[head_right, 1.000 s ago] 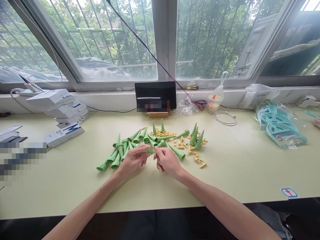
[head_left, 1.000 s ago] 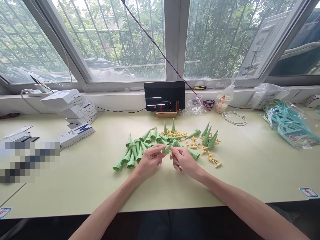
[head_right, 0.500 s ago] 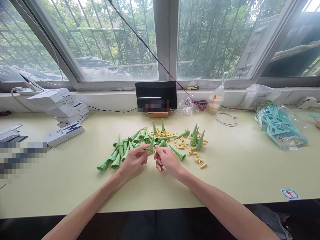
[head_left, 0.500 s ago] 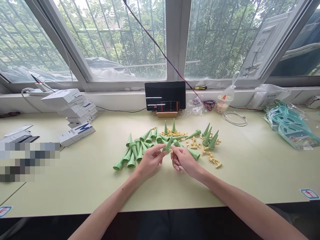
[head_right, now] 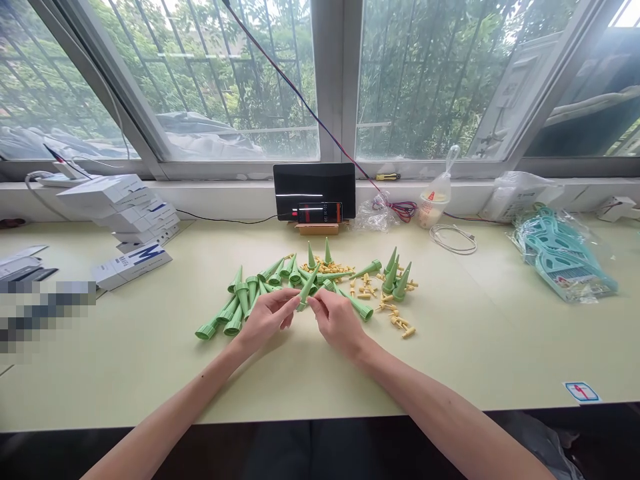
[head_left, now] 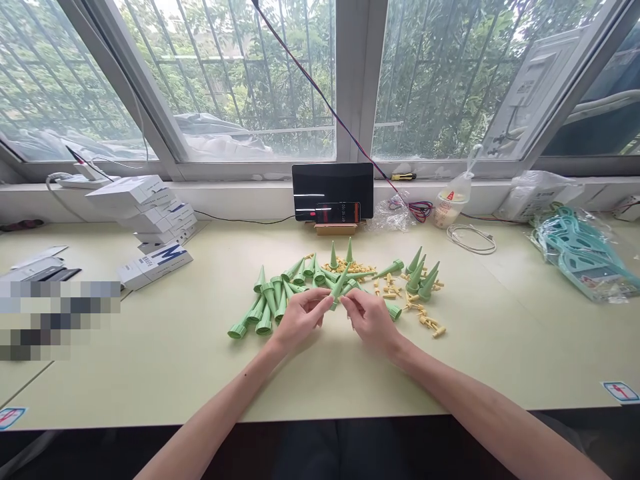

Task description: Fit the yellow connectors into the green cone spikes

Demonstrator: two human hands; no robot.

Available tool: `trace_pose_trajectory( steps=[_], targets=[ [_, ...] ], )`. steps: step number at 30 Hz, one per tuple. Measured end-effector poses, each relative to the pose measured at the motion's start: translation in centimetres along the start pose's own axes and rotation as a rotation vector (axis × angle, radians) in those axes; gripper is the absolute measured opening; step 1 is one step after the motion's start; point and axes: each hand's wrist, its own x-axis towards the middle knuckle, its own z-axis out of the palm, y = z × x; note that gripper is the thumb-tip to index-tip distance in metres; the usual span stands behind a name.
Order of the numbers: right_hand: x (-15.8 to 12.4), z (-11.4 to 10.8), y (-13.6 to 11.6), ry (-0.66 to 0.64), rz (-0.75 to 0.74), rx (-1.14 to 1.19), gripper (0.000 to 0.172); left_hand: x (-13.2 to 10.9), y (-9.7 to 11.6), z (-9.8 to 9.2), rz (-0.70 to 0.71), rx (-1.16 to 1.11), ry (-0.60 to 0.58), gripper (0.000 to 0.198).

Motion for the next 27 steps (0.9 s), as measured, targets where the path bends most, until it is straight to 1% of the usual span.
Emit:
trace_pose_trajectory(
  steps=[4,7,12,17,23,27],
  targets=[
    [0.0,0.0,0.2,0.014,-0.04,-0.039,0.033,0.0,-0.2,-0.1,0.01,0.032,-0.042,0.034],
    [-0.1,0.0,0.0,0.008,-0.016,-0.006,0.035,0.0,-0.5,-0.3,0.011,0.048,-0.054,0.034],
    [-0.1,0.0,-0.3,-0.019,0.118,0.17,0.037,-0.1,-1.1,-0.5,0.009,0.078,-0.062,0.035],
    [0.2,0.0,-0.6,-0.041,0.262,0.381,0.039,0.0,-1.7,-0.4,-0.008,0.023,-0.081,0.037],
    [0.4,-0.2,-0.8,-0.072,0.409,0.584,0.042,0.0,-1.6,-0.4,0.014,-0.009,-0.09,0.04],
    [0.6,-0.5,-0.9,-0.145,0.512,0.737,0.043,-0.1,-1.4,-0.4,0.029,-0.016,-0.097,0.04]
  ],
)
